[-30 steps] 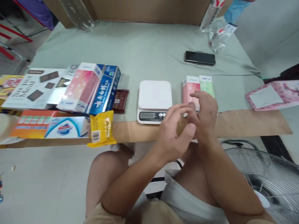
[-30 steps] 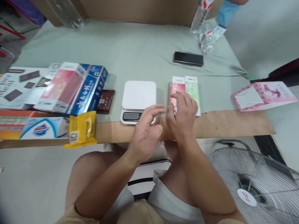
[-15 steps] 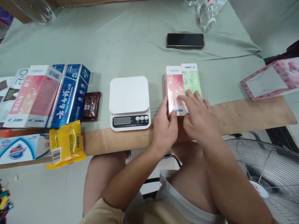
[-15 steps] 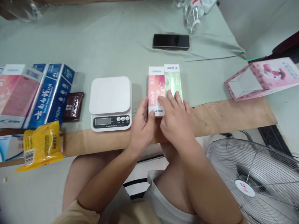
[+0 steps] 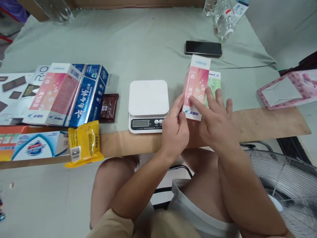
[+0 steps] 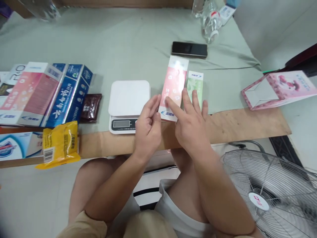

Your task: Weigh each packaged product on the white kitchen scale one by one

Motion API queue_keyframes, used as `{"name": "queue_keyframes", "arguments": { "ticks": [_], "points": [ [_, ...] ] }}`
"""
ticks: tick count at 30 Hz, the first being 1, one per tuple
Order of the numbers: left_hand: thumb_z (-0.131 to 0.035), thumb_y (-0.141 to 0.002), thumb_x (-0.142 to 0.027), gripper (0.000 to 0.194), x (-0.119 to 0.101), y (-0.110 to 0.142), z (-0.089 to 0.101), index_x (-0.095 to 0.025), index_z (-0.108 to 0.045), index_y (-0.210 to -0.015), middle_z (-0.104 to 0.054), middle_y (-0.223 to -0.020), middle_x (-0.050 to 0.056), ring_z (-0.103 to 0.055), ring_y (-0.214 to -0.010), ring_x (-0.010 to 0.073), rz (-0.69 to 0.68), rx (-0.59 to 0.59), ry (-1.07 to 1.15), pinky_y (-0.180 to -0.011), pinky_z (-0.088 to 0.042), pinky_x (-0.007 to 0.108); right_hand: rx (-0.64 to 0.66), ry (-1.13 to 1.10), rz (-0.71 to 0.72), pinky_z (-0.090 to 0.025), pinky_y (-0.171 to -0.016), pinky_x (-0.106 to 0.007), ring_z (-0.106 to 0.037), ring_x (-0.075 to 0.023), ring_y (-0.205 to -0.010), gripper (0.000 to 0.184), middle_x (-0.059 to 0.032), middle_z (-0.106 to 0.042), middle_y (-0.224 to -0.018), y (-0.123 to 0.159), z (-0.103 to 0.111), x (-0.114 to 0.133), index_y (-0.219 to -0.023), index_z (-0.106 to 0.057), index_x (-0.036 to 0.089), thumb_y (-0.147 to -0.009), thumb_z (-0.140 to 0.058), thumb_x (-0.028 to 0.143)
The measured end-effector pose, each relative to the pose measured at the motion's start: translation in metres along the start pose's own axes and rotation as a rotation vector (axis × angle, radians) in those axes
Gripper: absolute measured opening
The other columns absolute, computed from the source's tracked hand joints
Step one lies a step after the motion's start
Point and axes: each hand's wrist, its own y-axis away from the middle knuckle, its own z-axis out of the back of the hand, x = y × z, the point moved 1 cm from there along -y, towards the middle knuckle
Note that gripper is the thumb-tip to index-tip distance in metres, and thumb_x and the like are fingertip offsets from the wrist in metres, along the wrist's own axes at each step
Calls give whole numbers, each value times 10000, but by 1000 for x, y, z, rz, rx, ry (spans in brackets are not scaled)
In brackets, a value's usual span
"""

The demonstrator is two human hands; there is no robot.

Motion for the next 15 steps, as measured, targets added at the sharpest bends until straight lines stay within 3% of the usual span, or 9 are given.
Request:
{"name": "queue_keyframes", "arguments": {
  "ticks": [4,8,11,15],
  "points": [
    [-380,-1058,-225,418,-11,-1,36,-251,-542,-1443,-618,-1545,44,-522,-1506,214,-123,-114,-46,-1298,-423,416,-52,-274,132,-512,-1188,-554,-376,-348,-1593,561,10,-280,-1769,-12,-8,28,-1405,-675,346,-965,-428,101],
    [-389,-1042,-189,428,-10,2,72,-228,-558,-1433,-636,-1523,66,-565,-1468,219,-108,-188,-144,-1270,-450,396,-40,-467,253,-510,-1201,-458,-419,-298,-1574,548,-19,-290,-1767,-24,-30,53,-1379,-703,287,-960,-406,97],
    [-385,-1009,-148,451,-5,4,90,-191,-563,-1422,-661,-1486,108,-634,-1392,237,-38,-163,-225,-1216,-505,427,25,-484,248,-542,-1157,-477,-536,-306,-1492,544,-44,-366,-1734,-27,-45,66,-1345,-725,288,-934,-421,102],
    [-479,-987,-216,436,-6,3,100,-160,-555,-1413,-591,-1553,167,-522,-1501,285,-18,-156,-339,-1247,-458,487,-1,-424,163,-442,-1213,-618,-475,-320,-1538,543,-77,-592,-1574,-27,-50,74,-1371,-689,301,-939,-400,145]
  ]
}}
